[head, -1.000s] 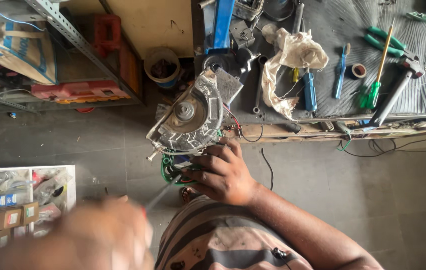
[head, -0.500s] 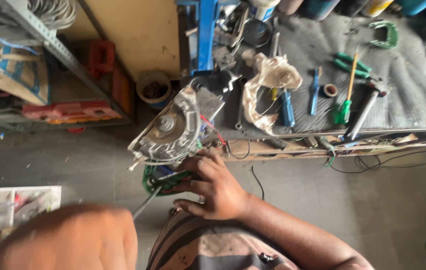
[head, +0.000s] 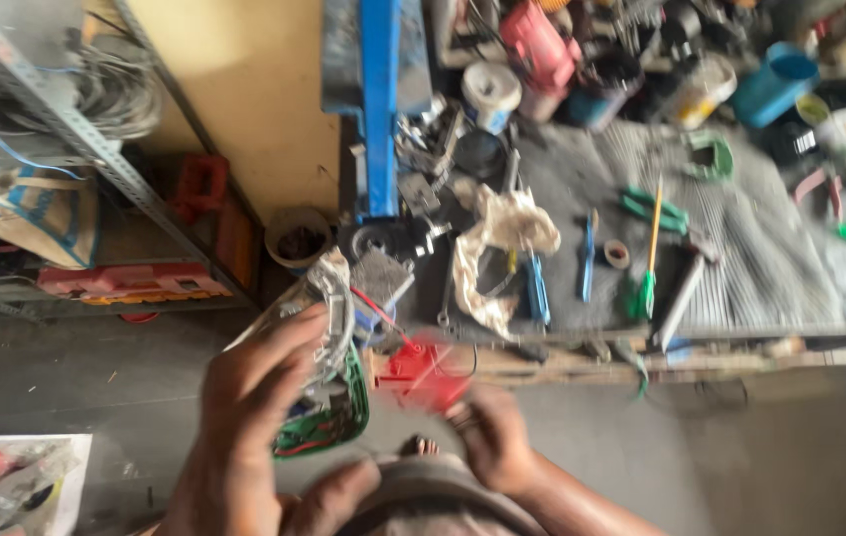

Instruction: The person disassembles a green angle grinder at a workshop bench. They use a red-handled screwdriver to loosen screws on the tool, remove the handle and housing parts by hand, set components on the bench, and use pliers and a hammer while working on the grinder's parts.

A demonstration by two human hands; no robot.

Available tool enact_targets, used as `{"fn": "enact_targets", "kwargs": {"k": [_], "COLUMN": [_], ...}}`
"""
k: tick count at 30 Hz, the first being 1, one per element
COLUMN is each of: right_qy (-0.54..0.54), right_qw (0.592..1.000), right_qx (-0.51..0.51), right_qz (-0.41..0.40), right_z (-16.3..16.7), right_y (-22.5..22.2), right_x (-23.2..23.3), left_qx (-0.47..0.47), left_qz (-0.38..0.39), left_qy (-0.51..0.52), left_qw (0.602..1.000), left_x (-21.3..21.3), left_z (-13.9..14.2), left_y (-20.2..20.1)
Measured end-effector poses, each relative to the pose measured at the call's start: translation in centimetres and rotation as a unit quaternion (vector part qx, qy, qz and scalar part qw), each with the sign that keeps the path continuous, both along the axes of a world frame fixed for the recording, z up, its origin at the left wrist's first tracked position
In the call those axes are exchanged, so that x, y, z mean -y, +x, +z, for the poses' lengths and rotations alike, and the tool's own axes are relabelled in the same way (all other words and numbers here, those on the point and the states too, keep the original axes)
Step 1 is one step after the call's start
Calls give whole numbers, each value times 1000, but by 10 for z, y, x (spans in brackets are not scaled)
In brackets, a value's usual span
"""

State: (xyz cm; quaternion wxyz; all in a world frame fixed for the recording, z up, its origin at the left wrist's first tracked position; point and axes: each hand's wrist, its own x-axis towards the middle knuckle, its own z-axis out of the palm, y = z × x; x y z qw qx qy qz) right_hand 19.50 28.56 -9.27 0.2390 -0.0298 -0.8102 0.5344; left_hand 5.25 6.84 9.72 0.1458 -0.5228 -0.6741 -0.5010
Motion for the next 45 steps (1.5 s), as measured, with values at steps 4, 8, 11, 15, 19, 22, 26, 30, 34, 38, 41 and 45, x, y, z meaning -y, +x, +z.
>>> {"fn": "enact_targets", "kwargs": {"k": [4, 8, 11, 15, 19, 22, 26, 30, 34, 38, 41, 45], "right_qy": [-97, 133, 247, 458, 303, 223, 266, 308, 327, 278, 279, 304], "right_qw": [963, 913, 840, 814, 917, 944, 920, 905, 919, 950, 955, 947], "right_qx": [60, 159, 292, 23, -173, -244, -241, -203, -142, -117, -101, -70], "right_qz": [-245, -352, -386, -356, -191, 3, 158, 210, 169, 77, 9, -76], "right_z": [-63, -74, -66, -52, -60, -69, -39, 19, 59, 71, 69, 72], "right_y": [2, -3, -16, -42, -55, -57, -63, -71, -81, -84, -86, -87], "right_x": [-93, -192, -219, -197, -144, -98, -49, 10, 62, 97, 117, 138], "left_qx": [24, 28, 30, 40, 33, 49, 60, 66, 98, 98, 116, 75], "left_qz": [154, 257, 311, 357, 383, 381, 342, 275, 215, 140, 88, 24], "left_qy": [-61, -87, -118, -118, -145, -162, -167, -178, -208, -207, -239, -266], "left_qw": [986, 962, 943, 926, 912, 909, 923, 943, 949, 963, 960, 961], "left_x": [21, 43, 50, 47, 46, 48, 52, 61, 72, 85, 98, 109], "left_z": [-57, -89, -87, -77, -76, -83, -98, -117, -136, -152, -156, -147], "left_y": [-11, -6, 11, 26, 22, 18, 14, 4, -9, -20, -32, -57]}}
